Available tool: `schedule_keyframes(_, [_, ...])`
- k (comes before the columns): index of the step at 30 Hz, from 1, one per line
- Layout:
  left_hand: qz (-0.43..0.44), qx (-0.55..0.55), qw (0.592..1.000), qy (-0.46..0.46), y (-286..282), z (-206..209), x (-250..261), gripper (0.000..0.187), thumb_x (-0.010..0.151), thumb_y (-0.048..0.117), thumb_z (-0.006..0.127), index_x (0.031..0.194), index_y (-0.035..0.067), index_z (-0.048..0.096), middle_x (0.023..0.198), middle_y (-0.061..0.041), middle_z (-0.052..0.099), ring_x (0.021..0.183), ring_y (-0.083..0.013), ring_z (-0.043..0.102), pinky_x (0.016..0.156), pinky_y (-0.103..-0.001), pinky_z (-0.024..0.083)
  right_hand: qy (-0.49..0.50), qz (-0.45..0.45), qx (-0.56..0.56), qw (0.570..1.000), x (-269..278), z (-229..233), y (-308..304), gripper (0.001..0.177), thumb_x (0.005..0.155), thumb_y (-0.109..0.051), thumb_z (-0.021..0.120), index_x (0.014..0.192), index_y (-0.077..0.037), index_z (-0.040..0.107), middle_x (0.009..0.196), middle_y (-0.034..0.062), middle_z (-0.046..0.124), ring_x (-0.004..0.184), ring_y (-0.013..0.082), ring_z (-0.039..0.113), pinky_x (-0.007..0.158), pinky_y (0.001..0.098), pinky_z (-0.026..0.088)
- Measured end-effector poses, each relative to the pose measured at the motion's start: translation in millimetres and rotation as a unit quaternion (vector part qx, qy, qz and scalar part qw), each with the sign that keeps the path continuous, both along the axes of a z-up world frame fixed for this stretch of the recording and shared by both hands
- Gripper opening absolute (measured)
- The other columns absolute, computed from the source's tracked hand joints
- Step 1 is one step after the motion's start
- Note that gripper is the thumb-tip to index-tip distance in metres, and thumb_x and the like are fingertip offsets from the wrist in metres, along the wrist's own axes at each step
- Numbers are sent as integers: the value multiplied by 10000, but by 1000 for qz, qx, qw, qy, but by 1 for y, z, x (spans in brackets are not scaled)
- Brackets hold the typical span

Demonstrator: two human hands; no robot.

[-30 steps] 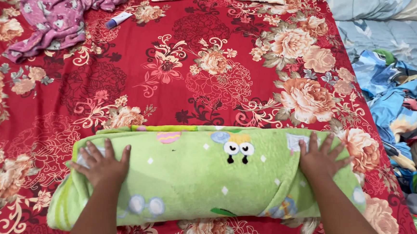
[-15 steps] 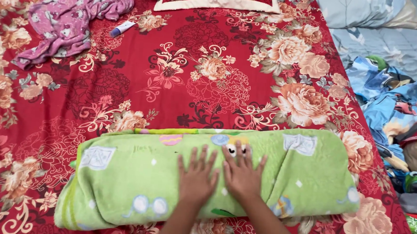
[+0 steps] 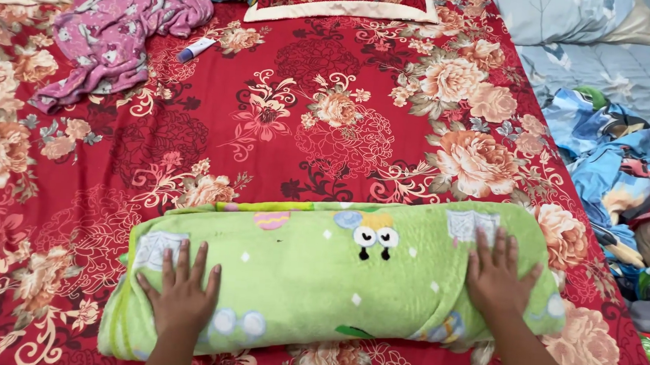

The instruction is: Folding a green cartoon blanket on a bed.

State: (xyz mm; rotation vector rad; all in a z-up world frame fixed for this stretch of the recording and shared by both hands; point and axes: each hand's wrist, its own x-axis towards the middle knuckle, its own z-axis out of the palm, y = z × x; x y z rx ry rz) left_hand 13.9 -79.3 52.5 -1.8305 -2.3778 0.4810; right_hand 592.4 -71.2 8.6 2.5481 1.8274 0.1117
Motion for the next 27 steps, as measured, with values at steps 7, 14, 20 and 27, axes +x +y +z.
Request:
schedule_keyframes(7, [26,28,999,1,20,-39,16,667,1015,551,178,1630,307,89,1703,-35,14,1552,-316,9,1172,-645,-103,127,-145,2,981,20,26,0,901,887,-790,402,1644,-407,98,1672,286,122,1485,479,199,1107,641,246])
schedule_keyframes(14, [-73,189,963,-177,27,-50,124,815,1009,629,216,1618,98,103,1647,-266,19,1527,-410,-16,1180,-577,-62,384,-262,-33,885,64,6,8,1200,654,-689,795,1538,-5,358,1289,299,646,1145,440,665,954,556,537])
schedule_keyframes(20, [-233,268,922,-153,20,-44,223,831,1008,656,259,1604,99,100,1636,-260,18,1510,-383,8,1190,-600,-18,579,-316,-137,739,93,30,18,811,687,-442,857,1293,63,671,1121,254,780,922,374,765,840,478,588])
schedule_keyframes(27, [-262,273,900,-219,7,-39,244,922,956,704,314,1586,60,114,1613,-278,45,1493,-416,25,1182,-652,-10,602,-257,-31,755,77,69,34,601,696,-243,833,1206,48,706,1031,202,773,828,331,741,748,461,584])
